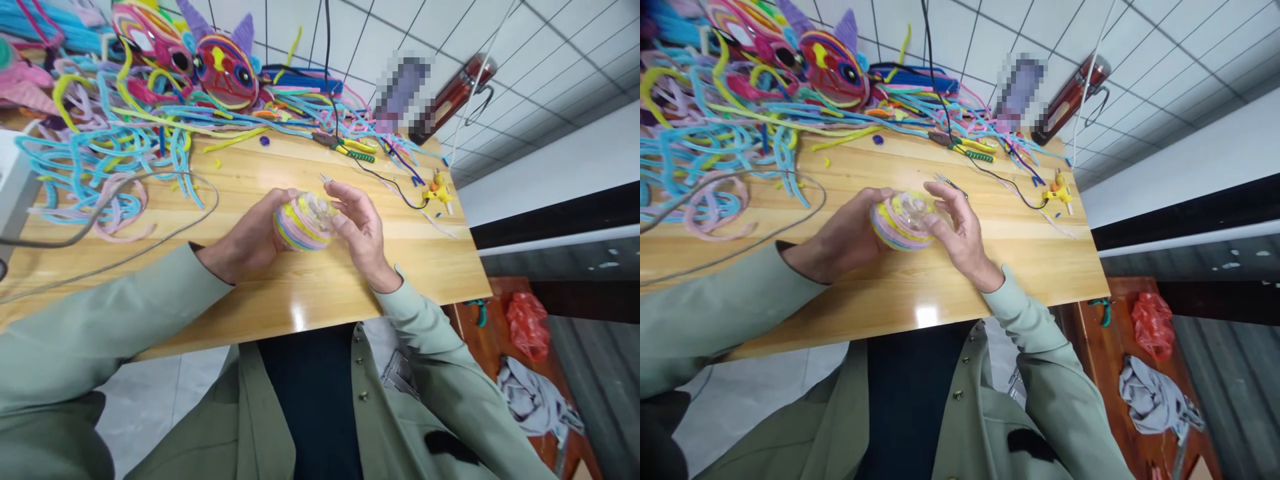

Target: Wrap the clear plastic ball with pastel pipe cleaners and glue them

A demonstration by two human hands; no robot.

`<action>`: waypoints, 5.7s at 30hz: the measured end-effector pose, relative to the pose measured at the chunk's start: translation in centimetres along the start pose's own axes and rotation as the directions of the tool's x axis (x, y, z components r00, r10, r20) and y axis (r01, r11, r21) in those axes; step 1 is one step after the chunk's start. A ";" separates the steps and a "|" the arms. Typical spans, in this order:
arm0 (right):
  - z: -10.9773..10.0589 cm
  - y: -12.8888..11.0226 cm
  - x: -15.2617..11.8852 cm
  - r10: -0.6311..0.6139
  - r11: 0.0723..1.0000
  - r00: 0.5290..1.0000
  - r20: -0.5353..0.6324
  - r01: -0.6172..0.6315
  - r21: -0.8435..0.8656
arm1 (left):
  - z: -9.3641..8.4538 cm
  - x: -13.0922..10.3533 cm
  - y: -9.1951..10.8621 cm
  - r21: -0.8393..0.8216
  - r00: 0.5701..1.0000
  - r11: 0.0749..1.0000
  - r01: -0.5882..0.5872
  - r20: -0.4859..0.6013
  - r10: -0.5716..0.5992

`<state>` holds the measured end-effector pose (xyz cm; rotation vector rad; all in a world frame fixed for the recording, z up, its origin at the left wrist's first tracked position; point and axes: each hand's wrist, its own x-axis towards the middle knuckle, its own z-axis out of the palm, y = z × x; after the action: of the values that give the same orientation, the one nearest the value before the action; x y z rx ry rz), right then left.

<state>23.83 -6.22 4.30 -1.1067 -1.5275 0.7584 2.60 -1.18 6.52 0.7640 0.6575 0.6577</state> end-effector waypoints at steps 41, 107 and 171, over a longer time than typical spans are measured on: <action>1.6 0.8 -2.4 0.056 0.998 0.984 -0.172 -0.059 -0.008 | 0.0 -0.1 -0.4 -0.064 0.998 0.998 -0.028 0.046 0.031; 1.0 -1.7 -5.2 -0.490 0.698 0.871 -0.034 0.368 -0.614 | -0.9 0.4 -1.6 -0.145 0.994 0.989 0.011 0.110 0.005; 1.6 0.0 -5.3 -0.403 0.761 0.913 -0.057 0.300 -0.575 | -0.3 0.0 -1.4 -0.190 0.998 0.980 0.055 0.054 -0.045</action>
<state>22.36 -11.02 1.88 -1.2057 -1.7833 -0.0713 2.81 -1.80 5.22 0.5814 0.5578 0.6439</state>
